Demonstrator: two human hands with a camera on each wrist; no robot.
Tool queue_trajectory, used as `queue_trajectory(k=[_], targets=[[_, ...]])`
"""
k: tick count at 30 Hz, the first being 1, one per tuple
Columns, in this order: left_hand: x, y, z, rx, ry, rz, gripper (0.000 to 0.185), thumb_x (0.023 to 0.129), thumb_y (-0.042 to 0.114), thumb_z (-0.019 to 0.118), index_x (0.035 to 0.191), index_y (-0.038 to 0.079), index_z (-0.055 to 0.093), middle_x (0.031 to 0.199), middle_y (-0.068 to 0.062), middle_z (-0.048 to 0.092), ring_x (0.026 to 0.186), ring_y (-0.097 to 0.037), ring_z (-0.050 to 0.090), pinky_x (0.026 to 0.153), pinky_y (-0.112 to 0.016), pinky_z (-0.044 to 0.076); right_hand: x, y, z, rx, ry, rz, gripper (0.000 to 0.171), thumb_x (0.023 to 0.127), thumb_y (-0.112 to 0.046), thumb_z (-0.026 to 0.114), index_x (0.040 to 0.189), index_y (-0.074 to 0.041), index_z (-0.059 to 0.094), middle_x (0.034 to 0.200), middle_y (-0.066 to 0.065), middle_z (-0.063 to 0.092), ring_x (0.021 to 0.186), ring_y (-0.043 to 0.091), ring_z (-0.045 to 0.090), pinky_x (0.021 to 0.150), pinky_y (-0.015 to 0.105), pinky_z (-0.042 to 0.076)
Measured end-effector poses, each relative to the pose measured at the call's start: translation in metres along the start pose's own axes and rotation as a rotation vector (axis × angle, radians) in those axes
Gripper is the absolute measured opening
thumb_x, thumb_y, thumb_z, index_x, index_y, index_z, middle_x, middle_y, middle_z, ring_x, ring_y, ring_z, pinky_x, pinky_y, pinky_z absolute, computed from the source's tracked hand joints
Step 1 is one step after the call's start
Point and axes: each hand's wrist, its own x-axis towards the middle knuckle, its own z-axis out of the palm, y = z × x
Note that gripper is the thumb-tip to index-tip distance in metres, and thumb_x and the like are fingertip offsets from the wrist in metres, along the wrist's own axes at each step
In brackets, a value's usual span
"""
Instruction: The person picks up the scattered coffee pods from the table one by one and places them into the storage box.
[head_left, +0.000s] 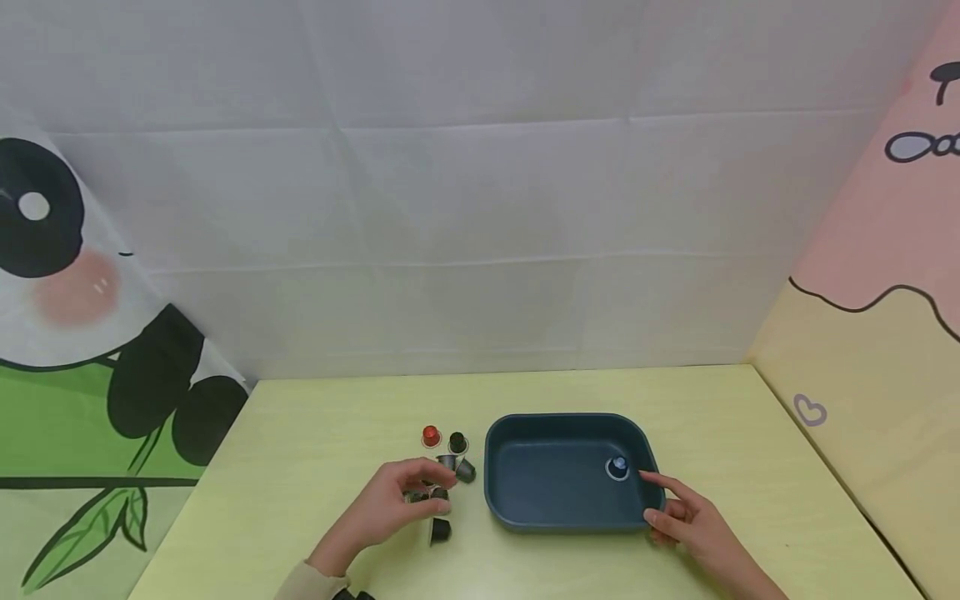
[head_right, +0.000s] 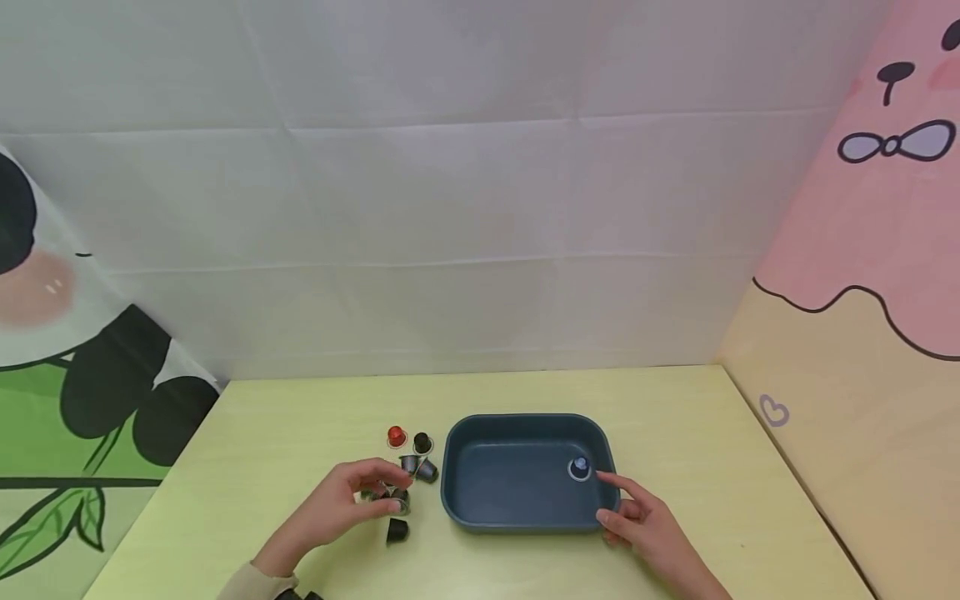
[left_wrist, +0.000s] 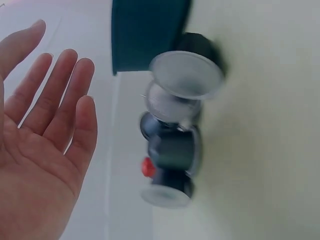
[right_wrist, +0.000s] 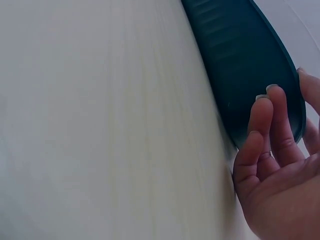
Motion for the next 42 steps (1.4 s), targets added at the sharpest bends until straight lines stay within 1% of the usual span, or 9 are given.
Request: queue_trajectory(k=[3,8,10,13,17,23,29,35,42], targets=[[-0.01,-0.006,-0.001,0.009,-0.003,-0.019,0.028,0.09,0.018,0.077,0.117,0.015,0.07,0.112,-0.01,0.072,0.104,-0.022,0.067,0.088,-0.035,0.053,0.0,0.0,0.0,0.004,-0.005,-0.007,0.055,0.099,-0.009,0.063,0.146,0.004,0.038,0.07,0.001,0.058,0.067,0.016,0.062,0.071,0.031,0.057],[-0.021,-0.015,0.001,0.021,-0.015,-0.012,0.029,0.088,0.015,0.077,0.116,0.011,0.07,0.111,-0.01,0.072,0.103,-0.025,0.067,0.086,-0.036,0.054,0.0,0.001,-0.001,0.012,-0.011,-0.014,0.054,0.099,-0.009,0.062,0.147,0.002,0.04,0.069,0.002,0.057,0.066,0.018,0.062,0.071,0.032,0.057],[-0.024,-0.018,0.002,0.021,-0.022,-0.024,0.03,0.088,0.015,0.078,0.116,0.01,0.07,0.11,-0.008,0.072,0.103,-0.024,0.067,0.086,-0.036,0.054,0.0,0.001,-0.001,0.011,-0.011,-0.014,0.054,0.099,-0.009,0.062,0.147,0.002,0.04,0.069,0.001,0.057,0.066,0.017,0.062,0.071,0.032,0.057],[-0.027,-0.022,0.004,0.023,-0.036,-0.054,0.031,0.086,0.017,0.08,0.116,0.012,0.07,0.111,-0.004,0.071,0.104,-0.021,0.066,0.086,-0.034,0.054,0.0,0.002,-0.002,0.009,-0.011,-0.013,0.054,0.099,-0.009,0.062,0.146,0.003,0.039,0.07,0.0,0.057,0.066,0.016,0.061,0.071,0.032,0.056],[-0.029,-0.026,0.008,0.029,-0.046,-0.085,0.034,0.084,0.02,0.082,0.116,0.016,0.071,0.113,0.002,0.071,0.107,-0.014,0.063,0.088,-0.032,0.053,0.0,0.002,-0.002,0.007,-0.013,-0.008,0.054,0.099,-0.01,0.062,0.146,0.003,0.038,0.07,0.0,0.058,0.066,0.015,0.061,0.071,0.031,0.056],[-0.03,-0.032,0.013,0.066,-0.068,-0.107,0.036,0.081,0.022,0.084,0.115,0.02,0.072,0.115,0.006,0.069,0.108,-0.01,0.06,0.089,-0.03,0.051,0.0,0.002,-0.002,0.002,-0.009,-0.005,0.054,0.099,-0.01,0.062,0.146,0.003,0.039,0.07,0.0,0.057,0.066,0.015,0.061,0.071,0.031,0.056],[-0.032,-0.034,0.014,0.133,-0.112,-0.143,0.035,0.078,0.024,0.086,0.111,0.025,0.073,0.125,0.003,0.066,0.11,-0.012,0.057,0.085,-0.029,0.05,0.0,0.001,-0.002,-0.001,-0.011,-0.005,0.053,0.099,-0.009,0.062,0.146,0.002,0.04,0.069,0.0,0.056,0.066,0.017,0.061,0.071,0.031,0.056],[-0.031,-0.031,0.013,0.13,-0.122,-0.16,0.034,0.079,0.024,0.086,0.111,0.024,0.073,0.128,0.001,0.065,0.111,-0.012,0.059,0.084,-0.03,0.05,0.0,0.001,-0.002,0.002,-0.012,0.005,0.053,0.099,-0.01,0.062,0.146,0.002,0.04,0.07,0.0,0.057,0.067,0.016,0.061,0.072,0.031,0.056],[-0.031,-0.03,0.016,0.109,-0.116,-0.153,0.034,0.078,0.022,0.086,0.11,0.023,0.073,0.126,-0.001,0.065,0.102,-0.011,0.057,0.07,-0.025,0.045,0.0,0.001,-0.002,-0.013,-0.011,0.005,0.055,0.099,-0.011,0.062,0.146,0.005,0.038,0.07,0.002,0.058,0.066,0.018,0.061,0.072,0.03,0.056]])
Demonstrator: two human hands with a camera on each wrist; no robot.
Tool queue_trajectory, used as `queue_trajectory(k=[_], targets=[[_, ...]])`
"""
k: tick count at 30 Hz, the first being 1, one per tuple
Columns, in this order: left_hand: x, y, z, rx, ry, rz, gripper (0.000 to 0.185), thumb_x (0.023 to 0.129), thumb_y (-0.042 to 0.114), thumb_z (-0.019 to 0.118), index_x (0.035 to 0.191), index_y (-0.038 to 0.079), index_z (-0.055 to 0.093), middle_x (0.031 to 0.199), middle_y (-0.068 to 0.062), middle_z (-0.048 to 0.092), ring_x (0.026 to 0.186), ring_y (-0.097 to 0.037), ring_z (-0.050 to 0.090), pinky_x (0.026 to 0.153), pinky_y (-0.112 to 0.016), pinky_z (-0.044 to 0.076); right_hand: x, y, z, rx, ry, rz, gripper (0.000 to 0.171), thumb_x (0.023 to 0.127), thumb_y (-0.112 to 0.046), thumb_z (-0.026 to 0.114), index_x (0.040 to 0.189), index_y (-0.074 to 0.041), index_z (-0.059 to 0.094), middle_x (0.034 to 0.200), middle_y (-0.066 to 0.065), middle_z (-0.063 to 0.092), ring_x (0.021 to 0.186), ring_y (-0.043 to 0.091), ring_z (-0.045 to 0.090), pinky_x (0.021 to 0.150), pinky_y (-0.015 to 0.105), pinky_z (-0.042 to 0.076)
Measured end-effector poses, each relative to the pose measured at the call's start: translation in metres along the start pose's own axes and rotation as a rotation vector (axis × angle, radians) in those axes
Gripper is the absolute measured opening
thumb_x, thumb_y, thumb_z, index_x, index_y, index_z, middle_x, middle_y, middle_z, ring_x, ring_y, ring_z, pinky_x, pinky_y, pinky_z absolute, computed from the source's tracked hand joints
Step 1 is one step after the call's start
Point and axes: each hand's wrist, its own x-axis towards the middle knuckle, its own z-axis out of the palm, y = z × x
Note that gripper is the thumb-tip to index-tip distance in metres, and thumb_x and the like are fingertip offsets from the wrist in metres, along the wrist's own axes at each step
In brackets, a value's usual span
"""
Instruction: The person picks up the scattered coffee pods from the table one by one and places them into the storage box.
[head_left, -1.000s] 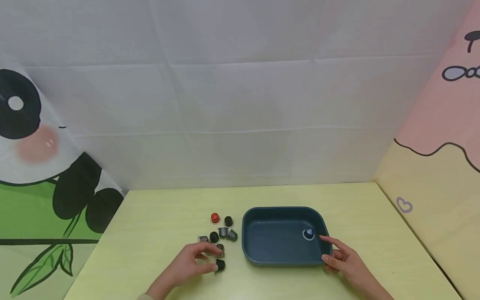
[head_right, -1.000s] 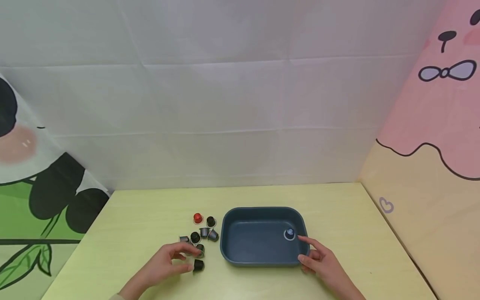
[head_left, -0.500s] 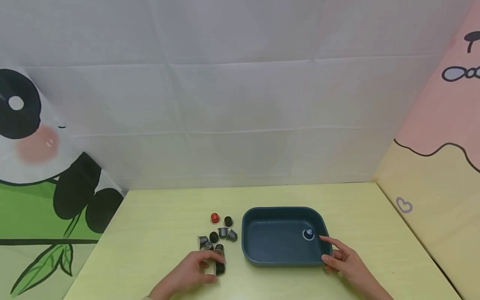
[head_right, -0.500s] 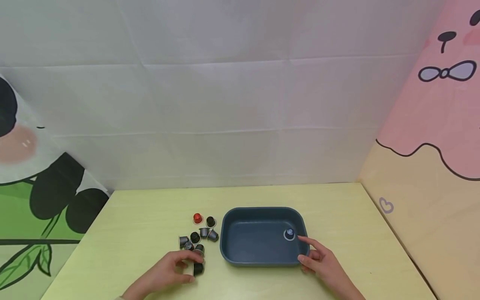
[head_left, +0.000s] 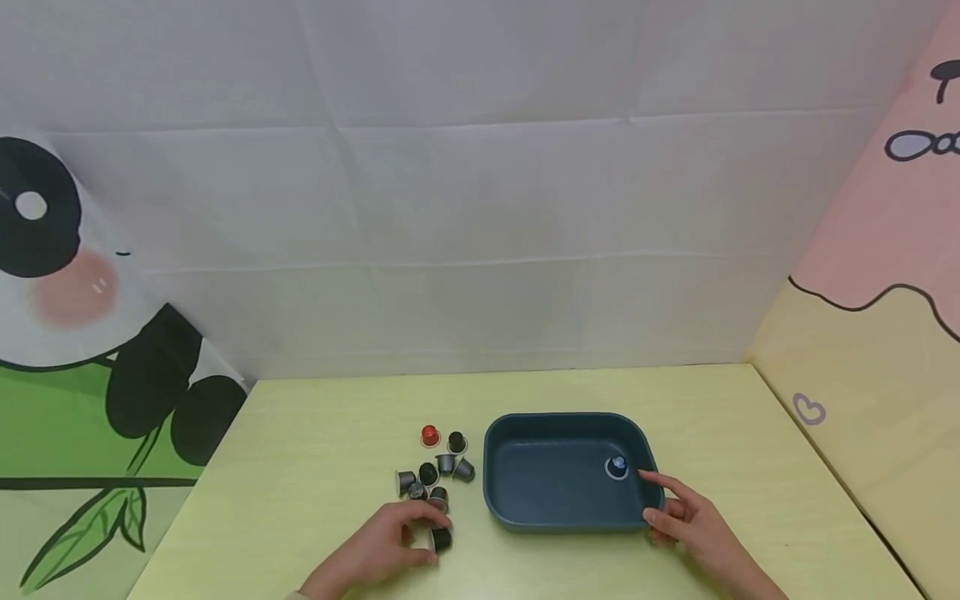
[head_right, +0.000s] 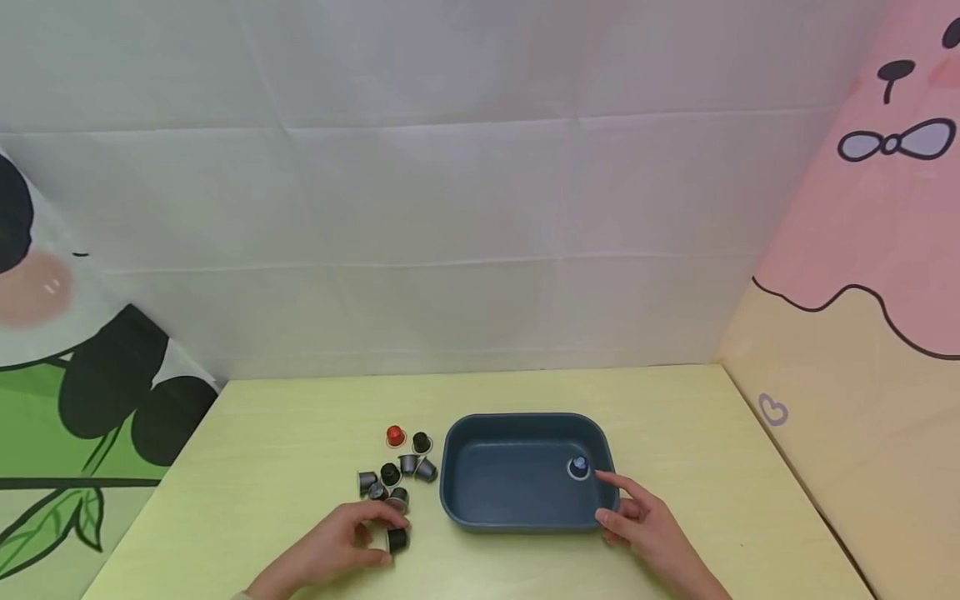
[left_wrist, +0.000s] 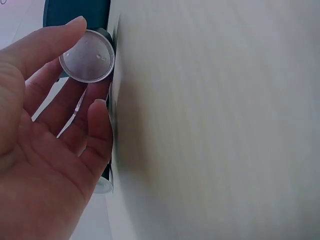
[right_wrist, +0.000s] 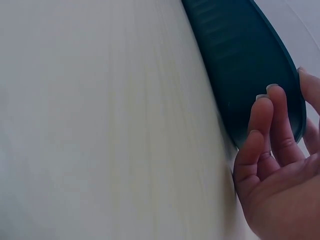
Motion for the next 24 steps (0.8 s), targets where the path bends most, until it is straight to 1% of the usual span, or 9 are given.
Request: queue_trajectory(k=[4,7,12,16,19,24], targets=[[0.001,0.0,0.002,0.015,-0.008,0.041,0.034,0.078,0.022,0.086,0.109,0.023,0.073,0.122,-0.002,0.065,0.098,-0.012,0.057,0.067,-0.025,0.045,-0.001,-0.001,0.001,-0.003,0.005,0.008,0.055,0.099,-0.011,0.062,0.146,0.004,0.039,0.071,0.005,0.059,0.067,0.019,0.062,0.072,0.03,0.056],[0.001,0.0,0.003,0.027,-0.009,0.064,0.033,0.078,0.021,0.086,0.109,0.023,0.073,0.118,0.001,0.066,0.094,-0.012,0.058,0.067,-0.024,0.046,0.0,-0.002,0.001,-0.002,0.002,0.004,0.055,0.099,-0.012,0.062,0.146,0.005,0.038,0.071,0.005,0.059,0.067,0.019,0.062,0.072,0.031,0.056],[0.002,-0.001,0.004,0.021,0.001,0.078,0.034,0.078,0.021,0.086,0.108,0.021,0.073,0.113,0.005,0.066,0.092,-0.013,0.057,0.068,-0.025,0.047,0.0,-0.001,0.0,-0.007,-0.006,-0.01,0.056,0.099,-0.012,0.062,0.146,0.006,0.037,0.071,0.004,0.059,0.067,0.019,0.062,0.072,0.03,0.056],[0.001,0.001,0.005,0.008,0.015,0.084,0.032,0.078,0.021,0.086,0.107,0.02,0.072,0.112,0.005,0.066,0.092,-0.015,0.058,0.069,-0.026,0.048,0.001,0.0,0.0,-0.012,-0.003,-0.015,0.055,0.099,-0.011,0.062,0.146,0.006,0.038,0.071,0.003,0.059,0.066,0.018,0.061,0.071,0.03,0.056],[0.002,0.004,0.004,-0.002,0.014,0.076,0.032,0.079,0.021,0.086,0.108,0.02,0.073,0.113,0.005,0.067,0.095,-0.014,0.057,0.071,-0.027,0.048,0.0,0.0,0.0,-0.004,-0.007,-0.032,0.051,0.099,-0.01,0.062,0.146,0.001,0.043,0.071,0.003,0.059,0.066,0.017,0.061,0.07,0.03,0.056],[0.004,0.014,0.001,-0.014,0.01,0.08,0.033,0.081,0.021,0.084,0.111,0.018,0.073,0.114,0.007,0.067,0.099,-0.011,0.058,0.076,-0.029,0.05,-0.001,0.001,0.0,0.017,-0.03,-0.078,0.045,0.1,-0.006,0.06,0.142,-0.018,0.053,0.071,0.007,0.059,0.066,0.017,0.061,0.07,0.03,0.056]])
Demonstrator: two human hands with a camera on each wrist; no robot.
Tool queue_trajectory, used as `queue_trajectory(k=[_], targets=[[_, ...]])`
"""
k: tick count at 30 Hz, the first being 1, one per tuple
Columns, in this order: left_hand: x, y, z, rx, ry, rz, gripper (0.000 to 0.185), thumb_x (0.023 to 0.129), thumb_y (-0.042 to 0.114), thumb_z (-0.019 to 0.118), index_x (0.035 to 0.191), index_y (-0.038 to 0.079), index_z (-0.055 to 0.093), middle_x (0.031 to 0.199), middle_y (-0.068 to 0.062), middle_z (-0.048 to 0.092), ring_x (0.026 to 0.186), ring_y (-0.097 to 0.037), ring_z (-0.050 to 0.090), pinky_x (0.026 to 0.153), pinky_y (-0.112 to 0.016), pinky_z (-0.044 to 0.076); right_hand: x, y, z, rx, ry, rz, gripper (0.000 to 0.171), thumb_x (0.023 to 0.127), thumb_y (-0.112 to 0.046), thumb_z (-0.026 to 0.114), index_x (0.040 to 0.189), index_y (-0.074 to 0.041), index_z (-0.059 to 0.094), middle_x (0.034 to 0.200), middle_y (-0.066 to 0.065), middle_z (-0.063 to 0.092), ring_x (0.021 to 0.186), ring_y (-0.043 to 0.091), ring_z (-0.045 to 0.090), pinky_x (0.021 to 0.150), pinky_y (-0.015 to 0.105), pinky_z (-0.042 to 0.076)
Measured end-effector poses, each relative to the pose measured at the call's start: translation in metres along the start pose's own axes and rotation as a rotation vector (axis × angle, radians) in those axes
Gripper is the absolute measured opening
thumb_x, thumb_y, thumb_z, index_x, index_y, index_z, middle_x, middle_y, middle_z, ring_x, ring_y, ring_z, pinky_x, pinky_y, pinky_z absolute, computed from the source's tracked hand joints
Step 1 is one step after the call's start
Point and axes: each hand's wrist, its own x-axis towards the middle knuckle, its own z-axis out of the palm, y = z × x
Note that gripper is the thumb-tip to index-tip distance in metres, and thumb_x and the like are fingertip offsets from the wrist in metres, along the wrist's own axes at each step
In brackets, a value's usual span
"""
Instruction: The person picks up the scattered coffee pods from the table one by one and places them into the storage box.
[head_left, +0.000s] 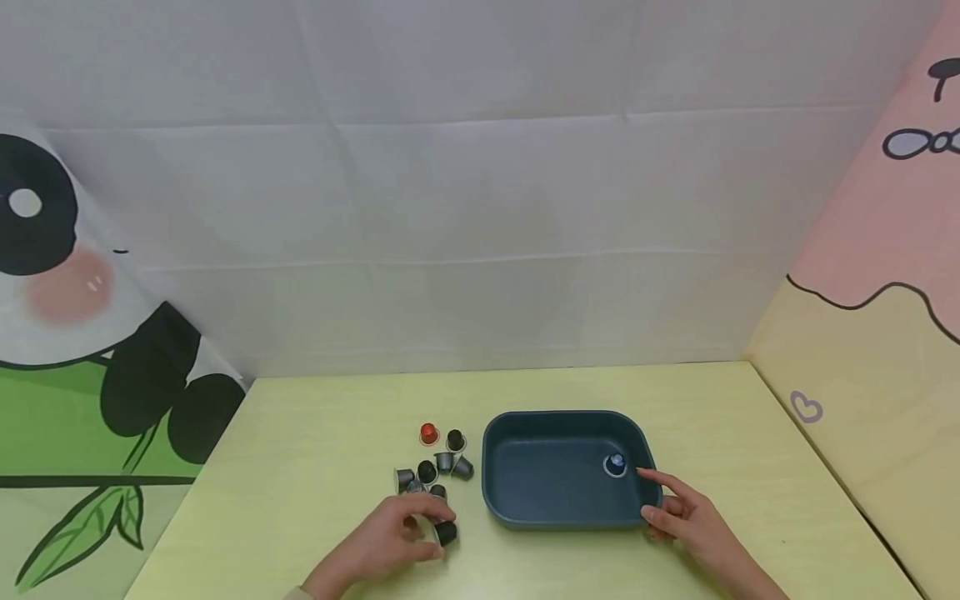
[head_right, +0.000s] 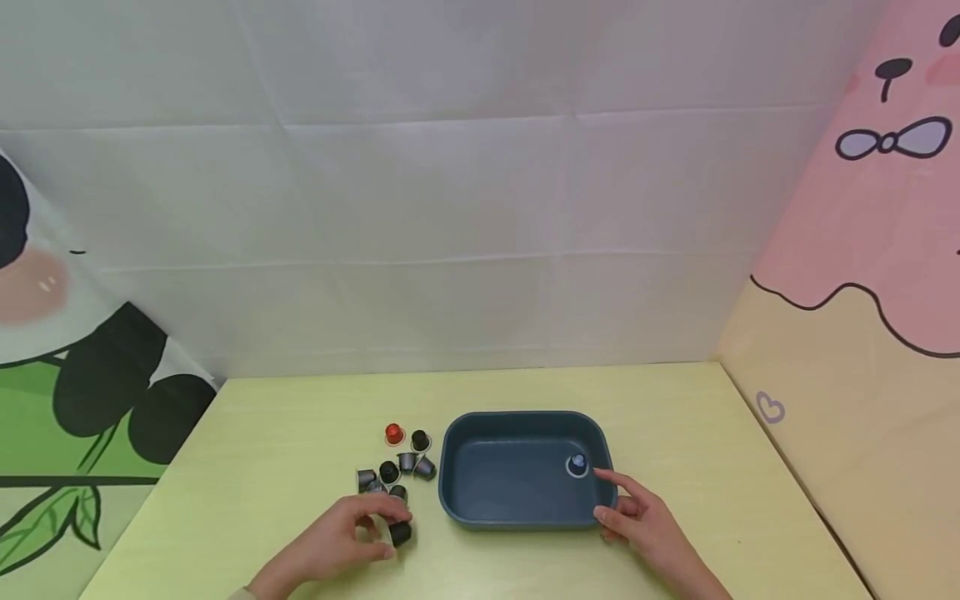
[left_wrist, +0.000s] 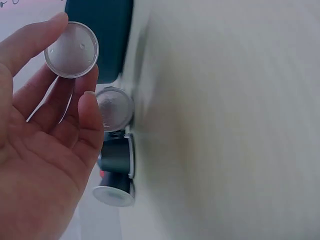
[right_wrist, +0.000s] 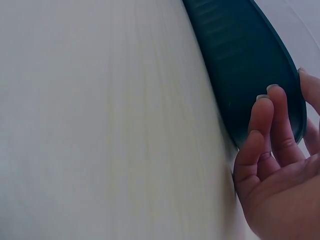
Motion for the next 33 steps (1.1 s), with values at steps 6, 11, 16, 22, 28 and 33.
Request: queue_trajectory(k=[6,11,16,22,28,33], targets=[[0.003,0.012,-0.007,-0.032,0.019,0.09,0.034,0.083,0.016,0.083,0.114,0.014,0.071,0.113,0.004,0.068,0.1,-0.012,0.06,0.076,-0.032,0.053,0.0,0.0,0.0,-0.005,0.015,0.035,0.046,0.099,-0.008,0.062,0.143,-0.015,0.052,0.071,0.004,0.059,0.066,0.016,0.061,0.07,0.03,0.056],[0.007,0.02,-0.013,-0.027,0.043,0.142,0.035,0.082,0.012,0.083,0.115,0.009,0.071,0.113,0.004,0.068,0.097,-0.012,0.06,0.076,-0.032,0.054,0.002,0.001,0.0,-0.008,0.02,0.061,0.055,0.099,-0.011,0.063,0.146,0.004,0.039,0.071,0.002,0.06,0.067,0.016,0.061,0.071,0.031,0.056],[0.012,0.028,-0.019,-0.019,0.067,0.145,0.036,0.084,0.014,0.082,0.118,0.013,0.071,0.115,0.003,0.067,0.097,-0.016,0.06,0.077,-0.035,0.053,0.002,0.001,0.0,-0.005,0.01,0.046,0.057,0.099,-0.011,0.062,0.146,0.006,0.036,0.071,0.002,0.06,0.067,0.016,0.061,0.071,0.032,0.057],[0.019,0.037,-0.025,-0.012,0.091,0.162,0.037,0.084,0.019,0.082,0.12,0.016,0.07,0.12,0.002,0.066,0.105,-0.014,0.061,0.079,-0.038,0.054,0.003,0.001,0.0,-0.009,0.015,0.055,0.057,0.099,-0.012,0.063,0.146,0.006,0.037,0.071,0.002,0.059,0.067,0.016,0.061,0.071,0.032,0.056],[0.032,0.046,-0.028,-0.011,0.098,0.193,0.037,0.085,0.021,0.081,0.12,0.015,0.07,0.117,0.002,0.067,0.099,-0.018,0.061,0.077,-0.038,0.054,0.002,0.001,0.0,0.009,0.014,0.069,0.055,0.099,-0.013,0.063,0.146,0.003,0.039,0.07,0.0,0.057,0.066,0.015,0.06,0.071,0.031,0.056],[0.048,0.058,-0.029,-0.022,0.084,0.221,0.037,0.086,0.017,0.08,0.121,0.012,0.069,0.118,-0.001,0.067,0.093,-0.021,0.06,0.077,-0.036,0.053,0.002,0.001,-0.001,0.016,0.016,0.079,0.053,0.099,-0.012,0.062,0.147,0.001,0.04,0.071,0.0,0.058,0.067,0.016,0.061,0.072,0.031,0.056]])
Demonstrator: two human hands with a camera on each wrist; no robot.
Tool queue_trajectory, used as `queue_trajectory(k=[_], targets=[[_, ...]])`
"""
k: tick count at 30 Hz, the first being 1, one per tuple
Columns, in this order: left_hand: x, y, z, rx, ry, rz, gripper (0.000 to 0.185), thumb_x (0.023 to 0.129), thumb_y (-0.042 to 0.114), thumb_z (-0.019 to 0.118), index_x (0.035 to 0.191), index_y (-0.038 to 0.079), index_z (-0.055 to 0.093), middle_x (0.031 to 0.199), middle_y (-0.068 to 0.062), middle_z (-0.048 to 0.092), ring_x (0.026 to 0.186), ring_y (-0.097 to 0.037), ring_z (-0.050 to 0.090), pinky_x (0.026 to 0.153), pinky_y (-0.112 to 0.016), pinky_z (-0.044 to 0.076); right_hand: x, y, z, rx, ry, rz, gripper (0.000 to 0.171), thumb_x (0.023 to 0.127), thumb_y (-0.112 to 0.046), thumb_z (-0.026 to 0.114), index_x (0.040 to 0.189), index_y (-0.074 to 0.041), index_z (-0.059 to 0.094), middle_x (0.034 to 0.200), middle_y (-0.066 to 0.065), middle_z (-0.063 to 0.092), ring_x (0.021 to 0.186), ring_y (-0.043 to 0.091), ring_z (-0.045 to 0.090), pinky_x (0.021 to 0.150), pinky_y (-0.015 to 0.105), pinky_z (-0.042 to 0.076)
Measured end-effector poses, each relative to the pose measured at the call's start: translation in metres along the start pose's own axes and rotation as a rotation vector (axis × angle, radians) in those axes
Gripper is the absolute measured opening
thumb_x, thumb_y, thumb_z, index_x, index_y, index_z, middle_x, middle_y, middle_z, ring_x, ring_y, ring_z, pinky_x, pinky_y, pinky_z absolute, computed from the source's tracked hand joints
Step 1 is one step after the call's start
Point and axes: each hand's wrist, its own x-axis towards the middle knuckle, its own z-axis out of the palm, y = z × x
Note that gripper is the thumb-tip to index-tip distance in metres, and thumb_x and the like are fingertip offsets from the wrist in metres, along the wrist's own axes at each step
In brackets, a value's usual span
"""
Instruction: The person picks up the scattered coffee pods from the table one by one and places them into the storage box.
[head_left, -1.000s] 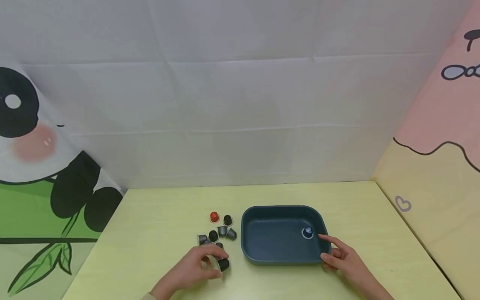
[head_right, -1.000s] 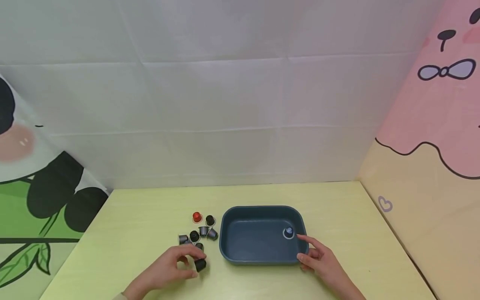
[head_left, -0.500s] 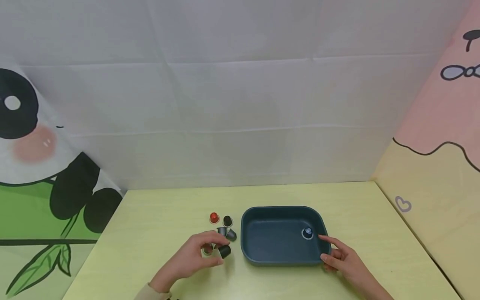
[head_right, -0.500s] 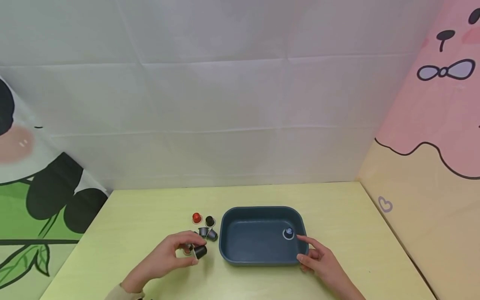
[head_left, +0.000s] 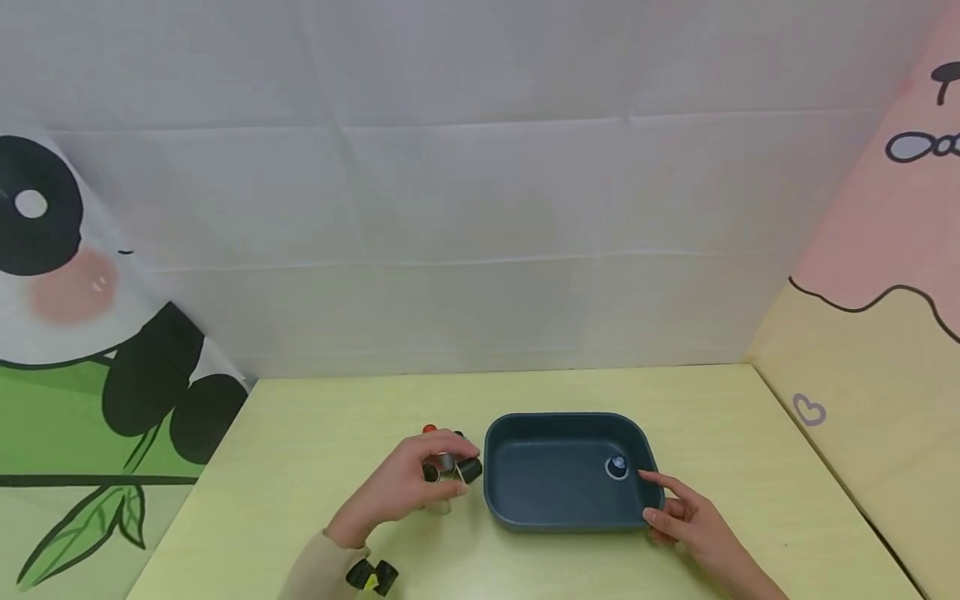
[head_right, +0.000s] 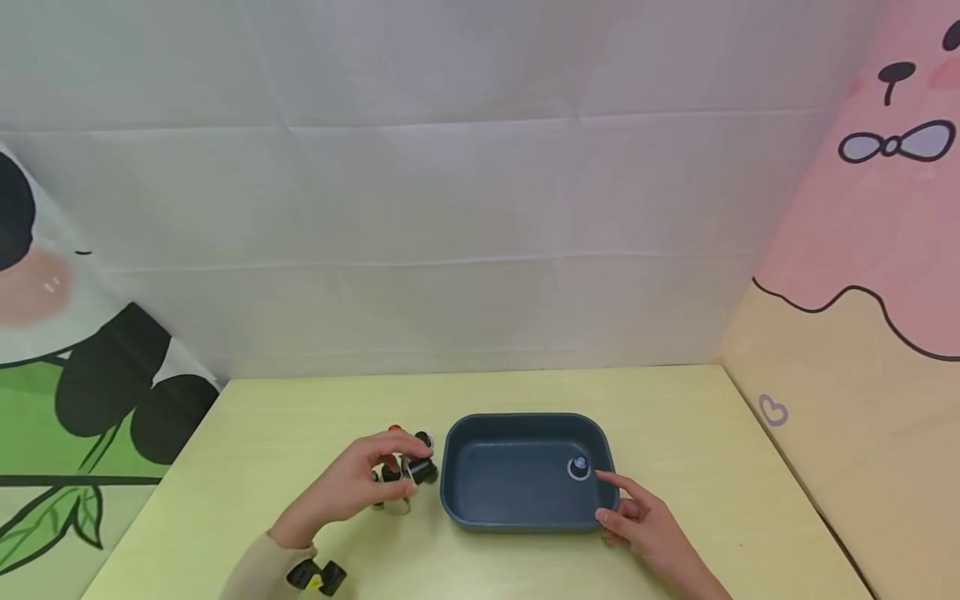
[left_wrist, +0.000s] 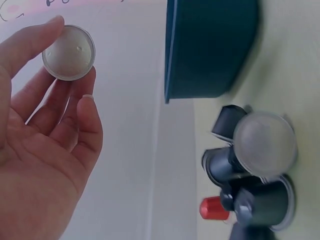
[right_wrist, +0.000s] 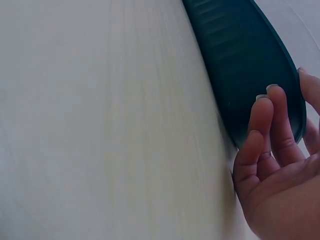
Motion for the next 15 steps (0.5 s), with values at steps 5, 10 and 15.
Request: queue_trajectory(k=[5,10,15], targets=[[0.017,0.009,0.004,0.0,-0.023,0.024,0.036,0.086,0.009,0.079,0.121,0.011,0.069,0.119,-0.003,0.066,0.097,-0.024,0.059,0.079,-0.038,0.053,0.0,-0.001,0.001,-0.01,0.004,0.006,0.054,0.099,-0.013,0.062,0.146,0.002,0.039,0.071,0.001,0.058,0.067,0.016,0.061,0.071,0.031,0.056],[0.03,0.006,0.009,-0.009,-0.034,0.019,0.037,0.087,0.018,0.079,0.123,0.017,0.068,0.119,0.004,0.065,0.104,-0.021,0.058,0.081,-0.037,0.053,0.0,-0.001,0.001,-0.016,0.004,0.001,0.055,0.099,-0.013,0.063,0.146,0.003,0.039,0.071,0.001,0.058,0.068,0.016,0.061,0.071,0.031,0.056],[0.045,0.01,0.013,0.008,-0.039,-0.001,0.037,0.089,0.024,0.078,0.124,0.023,0.068,0.119,0.013,0.064,0.109,-0.013,0.058,0.083,-0.035,0.05,-0.001,-0.001,0.0,-0.019,0.009,0.003,0.054,0.099,-0.013,0.063,0.146,0.001,0.04,0.072,0.001,0.058,0.068,0.016,0.061,0.07,0.031,0.056]])
